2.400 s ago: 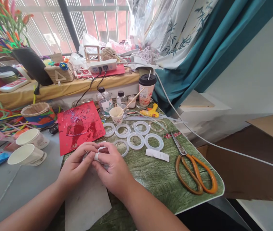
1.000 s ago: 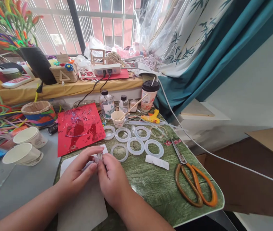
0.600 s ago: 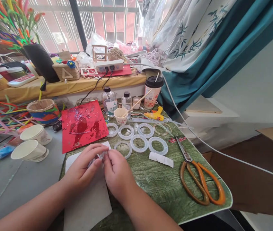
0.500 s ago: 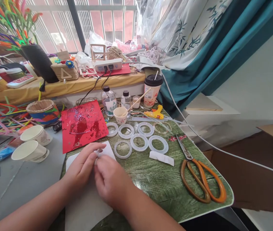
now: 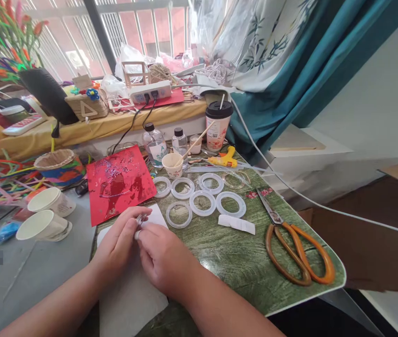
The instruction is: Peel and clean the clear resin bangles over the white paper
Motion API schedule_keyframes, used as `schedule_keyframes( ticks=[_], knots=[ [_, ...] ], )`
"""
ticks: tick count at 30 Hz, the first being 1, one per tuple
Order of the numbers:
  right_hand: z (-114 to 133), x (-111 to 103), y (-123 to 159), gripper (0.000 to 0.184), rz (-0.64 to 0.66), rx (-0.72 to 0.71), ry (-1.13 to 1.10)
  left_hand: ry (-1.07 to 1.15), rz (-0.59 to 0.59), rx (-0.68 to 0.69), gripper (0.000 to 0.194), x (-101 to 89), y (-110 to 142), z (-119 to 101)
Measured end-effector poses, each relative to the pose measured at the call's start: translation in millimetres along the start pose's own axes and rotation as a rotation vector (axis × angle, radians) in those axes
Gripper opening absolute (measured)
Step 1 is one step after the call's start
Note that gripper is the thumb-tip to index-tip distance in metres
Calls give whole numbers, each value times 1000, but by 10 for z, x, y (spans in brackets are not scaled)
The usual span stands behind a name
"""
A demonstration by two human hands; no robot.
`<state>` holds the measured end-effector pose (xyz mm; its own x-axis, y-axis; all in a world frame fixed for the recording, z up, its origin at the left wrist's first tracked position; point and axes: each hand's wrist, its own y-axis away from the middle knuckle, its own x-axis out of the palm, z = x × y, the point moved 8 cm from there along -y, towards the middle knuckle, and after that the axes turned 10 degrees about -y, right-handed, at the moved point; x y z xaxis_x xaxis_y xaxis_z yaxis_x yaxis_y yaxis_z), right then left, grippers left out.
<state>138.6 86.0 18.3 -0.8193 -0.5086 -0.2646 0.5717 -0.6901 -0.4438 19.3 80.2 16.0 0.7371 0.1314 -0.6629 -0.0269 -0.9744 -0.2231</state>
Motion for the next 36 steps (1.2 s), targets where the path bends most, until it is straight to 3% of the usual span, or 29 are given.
schedule_keyframes(
  ticks=[3,7,11,15,19,22,26,29,33,36],
  knots=[
    [-158,-122,13,26,-170,153,-12,-38,46,26,35,19,-19,-20],
    [-61,-51,-24,27,-60,37,-28,-87,55,48,39,8,-49,-12],
    [-107,-151,-23,29,-193,123,-60,-94,56,59,41,14,-57,-10],
    [-37,-77,-38,28,-103,59,-54,-114,39,42,43,16,-40,-5],
    [-66,-142,-24,30,-164,123,-91,-111,23,88,43,30,7,-54],
    [17,-96,-42,28,-71,33,-89,-104,-16,101,42,21,34,-75],
    [-46,-210,-24,29,-207,96,-48,-127,1,102,38,41,32,-86],
    [20,-89,-30,27,-74,5,-3,-127,12,54,39,31,7,-50],
    [-50,-164,-17,25,-158,73,-13,-111,27,49,36,10,-15,-45],
    [18,-117,-41,20,-43,-9,-47,-97,14,72,36,-29,-17,-66]
  ],
)
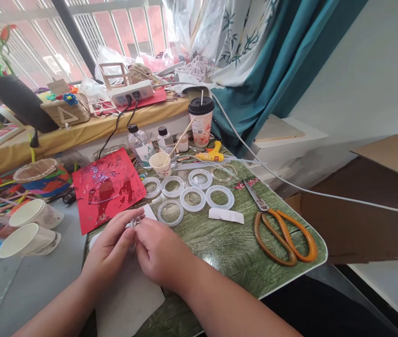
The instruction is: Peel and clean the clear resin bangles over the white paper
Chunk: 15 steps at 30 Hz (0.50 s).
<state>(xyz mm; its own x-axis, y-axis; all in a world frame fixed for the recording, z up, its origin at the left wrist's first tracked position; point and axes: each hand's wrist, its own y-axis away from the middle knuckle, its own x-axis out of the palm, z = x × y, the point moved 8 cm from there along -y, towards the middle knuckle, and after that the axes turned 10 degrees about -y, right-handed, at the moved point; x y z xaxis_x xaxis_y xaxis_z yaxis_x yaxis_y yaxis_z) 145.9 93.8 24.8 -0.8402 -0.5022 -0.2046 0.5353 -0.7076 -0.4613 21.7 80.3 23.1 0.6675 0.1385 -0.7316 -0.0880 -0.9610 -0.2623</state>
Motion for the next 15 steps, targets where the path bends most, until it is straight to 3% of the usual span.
schedule_keyframes(
  ticks=[2,6,9,11,15],
  knots=[
    [24,11,-6,22,33,-20,-25,12,-15,-9,35,-29,4,9],
    [-59,-86,16,28,-128,101,-41,32,-20,-3,35,-50,16,11],
    [71,102,33,21,61,-42,20,71,-26,-64,38,-49,16,55],
    [85,155,49,19,90,-43,45,94,-32,-115,44,-40,15,82],
    [14,86,43,24,-58,97,-42,117,-30,-96,53,14,30,50]
  ],
)
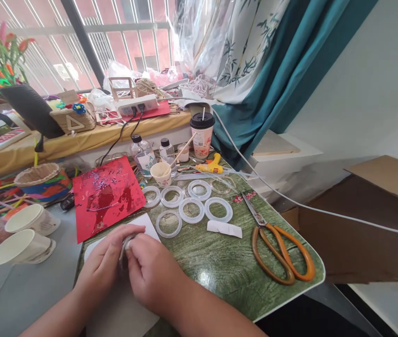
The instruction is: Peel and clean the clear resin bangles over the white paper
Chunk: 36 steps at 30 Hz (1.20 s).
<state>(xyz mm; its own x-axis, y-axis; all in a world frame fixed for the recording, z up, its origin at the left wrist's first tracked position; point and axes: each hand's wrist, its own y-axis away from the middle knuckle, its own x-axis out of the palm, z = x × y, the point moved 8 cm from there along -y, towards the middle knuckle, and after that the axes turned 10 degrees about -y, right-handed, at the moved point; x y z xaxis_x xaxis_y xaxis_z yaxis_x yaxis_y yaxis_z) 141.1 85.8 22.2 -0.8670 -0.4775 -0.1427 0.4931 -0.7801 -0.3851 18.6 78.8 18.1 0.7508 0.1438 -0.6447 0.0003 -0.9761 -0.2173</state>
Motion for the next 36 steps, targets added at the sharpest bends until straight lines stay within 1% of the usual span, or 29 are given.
schedule_keyframes(
  ticks=[3,4,7,8,9,10,11,13,14,15,16,18,19,22,23,26,27,30,31,34,35,36],
  knots=[
    [-42,-70,-29,29,-97,70,-104,3,30,31,50,57,41,21],
    [-70,-83,-39,30,-111,102,-141,-8,40,43,48,69,52,32],
    [-238,-97,-43,31,-131,270,-247,-67,48,100,45,74,63,38],
    [-296,-110,-31,31,-147,325,-251,-91,61,116,46,80,59,32],
    [-323,-129,-22,30,-161,344,-226,-113,78,128,47,90,52,25],
    [-309,-143,-22,29,-161,316,-177,-132,98,130,49,100,44,21],
    [-254,-137,-30,28,-134,244,-116,-148,116,126,50,108,36,18],
    [-88,-59,-32,24,-19,50,-10,-168,126,120,50,100,25,4],
    [-30,-19,-19,23,28,-13,16,-171,119,127,50,87,23,-12],
    [-6,-2,-7,23,46,-31,24,-172,114,138,50,76,24,-32],
    [-15,-21,0,24,18,-7,21,-173,116,151,50,73,28,-51],
    [-65,-97,10,29,-82,74,5,-177,131,160,51,82,33,-70],
    [-74,-105,11,31,-92,90,0,-180,138,152,51,87,33,-68],
    [-52,-42,-6,32,1,61,-9,-184,121,143,50,79,35,-65],
    [-76,-55,-11,32,-7,83,-23,-184,115,155,49,77,39,-75],
    [-203,-171,-5,32,-126,213,-67,-197,116,184,49,84,52,-105],
    [-202,-176,-10,32,-122,206,-59,-202,115,181,49,84,53,-104],
    [-81,-89,-33,32,5,54,-9,-205,89,156,48,62,49,-89],
    [-71,-88,-33,31,3,43,-8,-207,86,157,48,61,49,-89],
    [-145,-148,-24,32,-84,128,-40,-213,99,172,49,82,49,-100],
    [-151,-145,-22,33,-83,134,-45,-212,109,170,49,93,46,-100],
    [-137,-118,-24,33,-48,114,-44,-205,105,161,49,92,42,-98]
  ],
)
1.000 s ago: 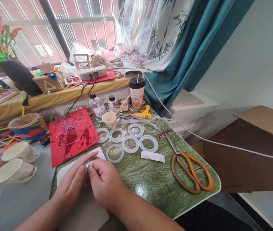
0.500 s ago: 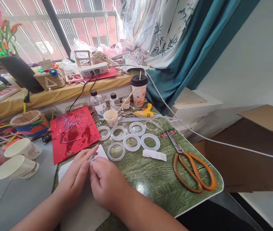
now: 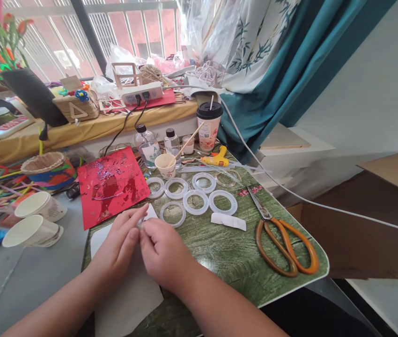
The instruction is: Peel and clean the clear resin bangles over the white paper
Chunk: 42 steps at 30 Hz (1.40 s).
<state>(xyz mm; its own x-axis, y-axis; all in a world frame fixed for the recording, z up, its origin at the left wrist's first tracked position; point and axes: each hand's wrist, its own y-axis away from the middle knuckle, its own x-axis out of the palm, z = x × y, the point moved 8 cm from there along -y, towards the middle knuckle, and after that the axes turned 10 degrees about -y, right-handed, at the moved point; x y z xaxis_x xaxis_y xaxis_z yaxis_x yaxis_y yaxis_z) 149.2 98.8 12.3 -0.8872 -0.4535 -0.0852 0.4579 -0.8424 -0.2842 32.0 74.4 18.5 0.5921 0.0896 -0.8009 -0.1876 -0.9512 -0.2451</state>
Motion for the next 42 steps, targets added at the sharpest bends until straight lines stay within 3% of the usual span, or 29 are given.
schedule_keyframes(
  ticks=[2,6,10,14,19,21,25,29,31,34,36,42],
  knots=[
    [37,39,6,33,50,-48,18,12,-7,-10,48,-6,-5,-3],
    [-34,-56,12,33,-59,58,-17,21,12,2,48,2,-1,-45],
    [35,-4,3,35,-7,-22,-34,95,1,-28,47,3,3,-33],
    [-110,-59,8,32,-92,131,-76,128,54,-22,49,66,-2,-22],
    [150,38,33,29,56,-155,79,181,23,-64,46,57,3,9],
    [171,46,44,28,58,-168,89,186,-9,-84,43,38,13,8],
    [-28,-51,32,28,-99,45,-86,167,-37,-69,38,21,13,-28],
    [-214,-40,40,27,-136,231,-304,137,52,-1,45,77,-3,-73],
    [-126,-32,30,27,-99,140,-217,125,60,-16,47,70,-8,-54],
    [122,71,56,25,49,-122,33,173,36,-100,45,36,-12,15],
    [193,152,92,21,134,-199,97,232,17,-177,48,27,-5,71],
    [51,72,51,29,21,20,-103,272,-35,-62,42,22,39,-15]
  ],
)
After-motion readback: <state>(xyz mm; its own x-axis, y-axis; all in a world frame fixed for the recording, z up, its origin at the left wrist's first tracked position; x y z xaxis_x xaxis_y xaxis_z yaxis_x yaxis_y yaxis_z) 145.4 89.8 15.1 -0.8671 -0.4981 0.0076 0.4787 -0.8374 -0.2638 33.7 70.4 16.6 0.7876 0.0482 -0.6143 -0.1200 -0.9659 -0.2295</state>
